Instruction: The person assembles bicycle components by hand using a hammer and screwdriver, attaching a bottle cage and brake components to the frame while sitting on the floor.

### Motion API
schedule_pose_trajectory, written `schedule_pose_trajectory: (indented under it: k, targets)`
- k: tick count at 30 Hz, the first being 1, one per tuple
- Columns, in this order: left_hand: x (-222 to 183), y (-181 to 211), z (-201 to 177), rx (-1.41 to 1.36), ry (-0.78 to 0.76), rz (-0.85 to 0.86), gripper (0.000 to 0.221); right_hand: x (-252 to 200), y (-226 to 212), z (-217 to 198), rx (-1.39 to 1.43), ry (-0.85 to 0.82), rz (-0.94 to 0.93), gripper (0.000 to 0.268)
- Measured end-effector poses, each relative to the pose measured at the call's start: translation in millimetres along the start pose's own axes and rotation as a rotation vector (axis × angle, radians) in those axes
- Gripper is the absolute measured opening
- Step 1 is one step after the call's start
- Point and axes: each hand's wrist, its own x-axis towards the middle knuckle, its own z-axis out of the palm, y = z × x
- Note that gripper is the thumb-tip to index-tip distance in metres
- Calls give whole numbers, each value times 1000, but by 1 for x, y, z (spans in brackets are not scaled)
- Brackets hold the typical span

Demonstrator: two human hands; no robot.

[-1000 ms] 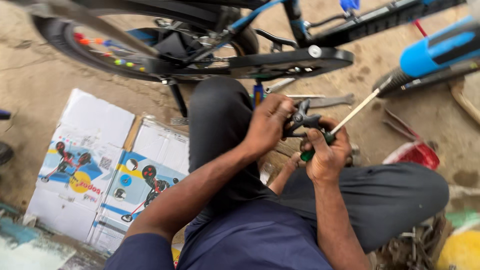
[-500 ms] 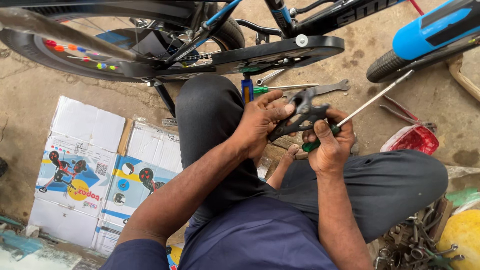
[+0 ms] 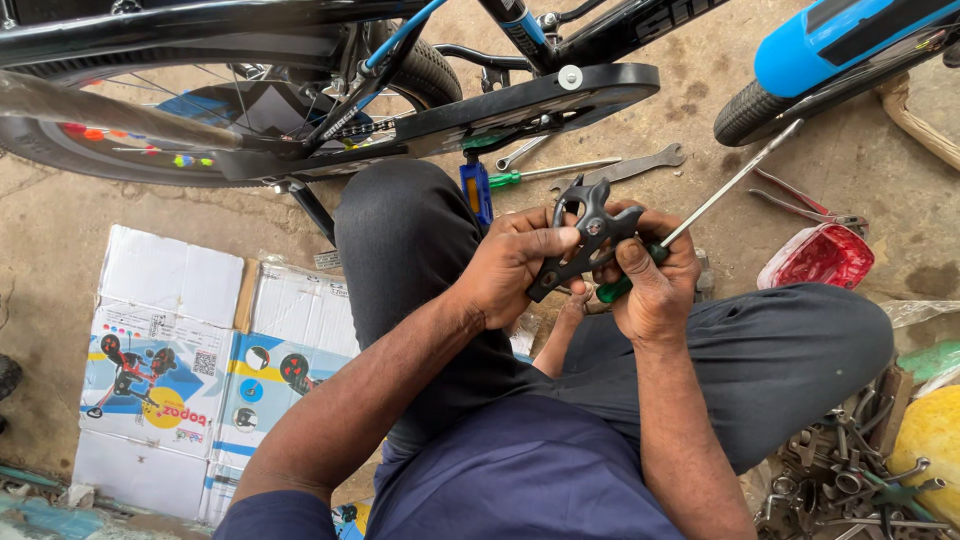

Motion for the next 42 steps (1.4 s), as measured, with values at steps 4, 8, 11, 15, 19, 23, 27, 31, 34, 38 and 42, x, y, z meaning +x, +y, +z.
schedule_pose_trajectory:
  k: [4,8,11,15,19,23,27,31,34,38,42]
  targets:
    - [-2,1,6,34,-60,30,23,-2,2,-4,26,-10,14,29]
    - [-4,1,9,9,-59,26,32,-1,4,-7,-20,-14,10,30]
    - [-5,3,9,71,-51,40,36,-1,2,-6,-71,-3,-4,29]
    - [-5,5,12,24,-78,37,37,2,-2,1,-95,-30,-29,32]
    - [-7,0,11,39,-16,40,36,6,-13,12,-336,-32,-81,31]
    - [-11,2,13,372,-20,362,30,14,-21,34,-550,104,-76,29]
    - [-24,14,20,434,118,535,34,9,-24,38,-768,216,187,35]
    - [-31,18,21,347,66,694,32,-11,-23,21,-932,110,284,44]
    - [-33,18,15,333,180,631,31,-31,-21,15,-745,49,211,49]
    - [-31,14,10,373,-4,607,19,-44,-26,30,-461,74,80,50]
    - [-31,0,16,481,-131,396,32,-26,-44,47,-461,32,-104,52]
